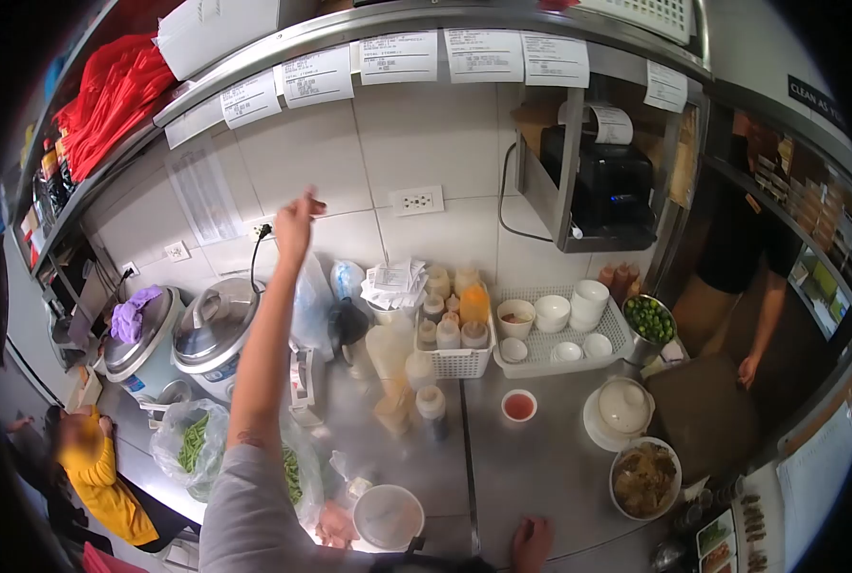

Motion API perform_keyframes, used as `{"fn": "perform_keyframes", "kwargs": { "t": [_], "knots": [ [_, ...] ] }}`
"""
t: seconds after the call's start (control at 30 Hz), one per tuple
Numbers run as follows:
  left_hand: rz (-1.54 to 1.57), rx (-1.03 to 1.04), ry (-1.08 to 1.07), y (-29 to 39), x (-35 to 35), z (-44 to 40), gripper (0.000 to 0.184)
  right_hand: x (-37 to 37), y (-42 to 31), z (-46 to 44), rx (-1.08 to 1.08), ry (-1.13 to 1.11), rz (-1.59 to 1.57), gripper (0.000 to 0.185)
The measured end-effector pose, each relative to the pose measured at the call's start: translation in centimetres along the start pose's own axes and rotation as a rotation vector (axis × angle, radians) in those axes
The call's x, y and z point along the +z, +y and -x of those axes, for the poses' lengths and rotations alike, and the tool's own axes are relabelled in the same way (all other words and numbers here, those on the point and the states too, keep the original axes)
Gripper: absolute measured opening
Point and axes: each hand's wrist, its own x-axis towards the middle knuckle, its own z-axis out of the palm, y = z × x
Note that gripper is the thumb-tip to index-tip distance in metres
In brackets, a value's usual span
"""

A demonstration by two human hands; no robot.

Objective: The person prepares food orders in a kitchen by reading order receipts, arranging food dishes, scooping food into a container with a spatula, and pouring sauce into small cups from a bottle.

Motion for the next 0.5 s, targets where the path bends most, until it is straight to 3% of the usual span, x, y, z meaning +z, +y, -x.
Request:
{"fn": "perform_keyframes", "kwargs": {
  "t": [0.03,0.17,0.27,0.4,0.5],
  "knots": [
    [0.084,0.031,0.002,1.1,-1.3,-1.1,0.056,0.0,0.0,-0.1,0.053,-0.016,-0.047,0.013],
    [0.264,0.159,-0.089,7.9,-4.3,-1.5,0.048,0.0,0.1,0.0,0.046,0.025,-0.116,0.008],
    [0.164,0.296,-0.13,10.8,-4.7,-0.7,0.043,-0.2,0.1,-0.1,0.024,0.058,-0.076,0.005],
    [-0.15,0.199,-0.069,13.0,-7.4,-1.6,0.028,-0.3,0.5,0.1,0.01,0.091,-0.16,0.006],
    [0.288,0.313,0.083,13.2,-7.6,-2.6,0.025,-0.3,0.6,0.1,0.02,0.097,-0.198,0.006]
  ]
}}
